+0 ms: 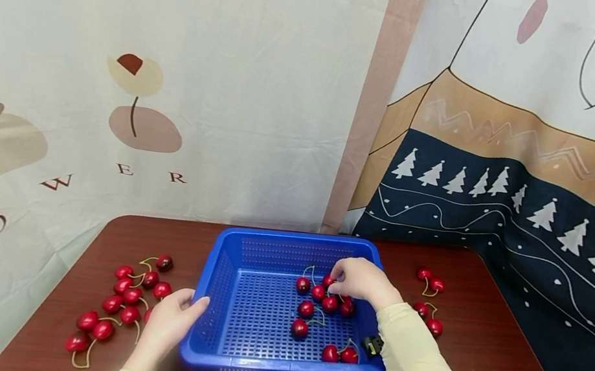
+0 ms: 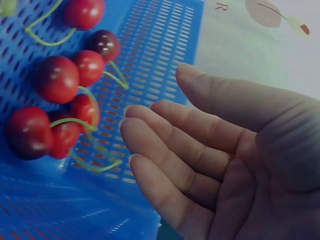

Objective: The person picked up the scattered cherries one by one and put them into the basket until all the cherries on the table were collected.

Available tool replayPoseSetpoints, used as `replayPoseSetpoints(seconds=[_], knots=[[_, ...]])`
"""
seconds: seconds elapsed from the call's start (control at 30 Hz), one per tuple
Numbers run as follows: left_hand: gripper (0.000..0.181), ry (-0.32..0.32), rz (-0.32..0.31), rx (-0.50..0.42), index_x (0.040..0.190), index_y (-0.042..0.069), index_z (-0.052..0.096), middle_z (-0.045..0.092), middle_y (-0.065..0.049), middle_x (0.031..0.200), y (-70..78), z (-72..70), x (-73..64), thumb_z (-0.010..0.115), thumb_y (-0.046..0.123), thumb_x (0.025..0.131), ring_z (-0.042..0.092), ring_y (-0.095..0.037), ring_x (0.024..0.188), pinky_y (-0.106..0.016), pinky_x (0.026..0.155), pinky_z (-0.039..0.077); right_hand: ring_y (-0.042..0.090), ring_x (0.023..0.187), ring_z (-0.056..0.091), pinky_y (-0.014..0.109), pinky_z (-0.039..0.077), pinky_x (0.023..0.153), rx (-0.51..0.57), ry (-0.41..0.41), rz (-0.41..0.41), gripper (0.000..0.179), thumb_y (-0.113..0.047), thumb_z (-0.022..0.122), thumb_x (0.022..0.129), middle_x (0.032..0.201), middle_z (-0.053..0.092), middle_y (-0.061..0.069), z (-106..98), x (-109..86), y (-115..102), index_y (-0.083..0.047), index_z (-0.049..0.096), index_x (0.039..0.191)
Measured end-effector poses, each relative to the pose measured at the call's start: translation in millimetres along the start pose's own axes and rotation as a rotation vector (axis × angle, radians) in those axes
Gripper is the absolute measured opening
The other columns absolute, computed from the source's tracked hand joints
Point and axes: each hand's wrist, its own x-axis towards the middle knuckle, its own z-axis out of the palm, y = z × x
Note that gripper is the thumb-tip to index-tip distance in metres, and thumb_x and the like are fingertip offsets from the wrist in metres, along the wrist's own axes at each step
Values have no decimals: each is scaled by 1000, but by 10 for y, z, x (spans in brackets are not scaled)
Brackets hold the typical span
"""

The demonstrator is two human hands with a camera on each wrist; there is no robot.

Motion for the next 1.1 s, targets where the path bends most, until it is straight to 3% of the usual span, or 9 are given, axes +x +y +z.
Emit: replayPoseSetpoints(seconds=[0.17,0.5,1.1], knots=[[39,4,9,4,112,-3,65,71,-18,100,-5,0,0,62,32,97,67,-29,89,-56,89,50,17,80,65,40,57,77,11,32,-38,27,-21,78,85,93,70,4,-103,-38,-23,-7,72,106],[36,7,22,13,110,-3,65,71,-16,96,1,-6,-14,62,31,97,67,-27,86,-55,87,51,23,97,67,43,55,86,12,81,-87,32,-24,76,88,104,71,6,-325,-137,-36,-6,70,114],[34,14,37,20,109,-2,66,71,-15,95,-3,-7,-23,63,30,97,66,-26,84,-54,87,51,33,106,66,50,54,88,51,146,-107,39,-22,72,90,116,68,17,-624,-370,163,-1,65,122]])
